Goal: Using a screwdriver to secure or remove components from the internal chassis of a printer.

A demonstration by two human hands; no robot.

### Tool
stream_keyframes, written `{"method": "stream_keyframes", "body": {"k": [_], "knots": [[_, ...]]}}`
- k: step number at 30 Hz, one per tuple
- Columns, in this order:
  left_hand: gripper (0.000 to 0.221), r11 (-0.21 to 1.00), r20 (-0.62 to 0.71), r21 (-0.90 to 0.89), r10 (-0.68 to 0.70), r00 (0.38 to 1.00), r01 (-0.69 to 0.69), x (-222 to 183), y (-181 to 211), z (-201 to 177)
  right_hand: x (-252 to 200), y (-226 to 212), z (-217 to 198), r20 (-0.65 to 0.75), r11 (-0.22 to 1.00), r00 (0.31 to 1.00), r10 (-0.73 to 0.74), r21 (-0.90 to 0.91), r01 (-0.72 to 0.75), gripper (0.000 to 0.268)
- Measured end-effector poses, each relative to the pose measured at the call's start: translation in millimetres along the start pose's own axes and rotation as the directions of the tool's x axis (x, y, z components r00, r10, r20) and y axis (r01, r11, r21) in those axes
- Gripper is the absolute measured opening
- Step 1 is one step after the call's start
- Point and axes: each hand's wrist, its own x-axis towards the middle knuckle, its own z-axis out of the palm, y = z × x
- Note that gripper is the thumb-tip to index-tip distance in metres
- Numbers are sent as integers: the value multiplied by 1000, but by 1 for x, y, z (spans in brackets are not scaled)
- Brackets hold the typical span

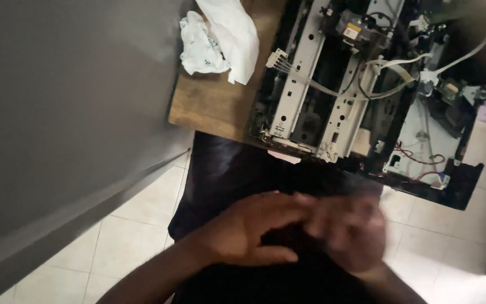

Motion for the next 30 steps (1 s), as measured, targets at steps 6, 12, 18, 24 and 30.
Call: {"method": "stream_keyframes", "body": {"k": [6,12,18,24,30], "knots": [[28,928,-439,348,33,898,136,2,0,-51,-38,-111,-82,146,994,989,-7,111,-9,23],[35,893,-443,410,17,896,185,23,-21,-75,-21,-107,-73,-25,955,996,86,-283,-90,31],[38,859,-425,473,29,905,194,32,-31,-73,-14,-72,-58,-55,992,996,74,-102,-79,25],[19,874,-437,468,102,894,129,35,-35,-75,-14,-64,-53,-186,979,982,25,-196,-62,25],[18,894,-469,433,111,876,118,38,-33,-74,-11,-60,-64,-74,983,995,66,-166,-78,23]]}}
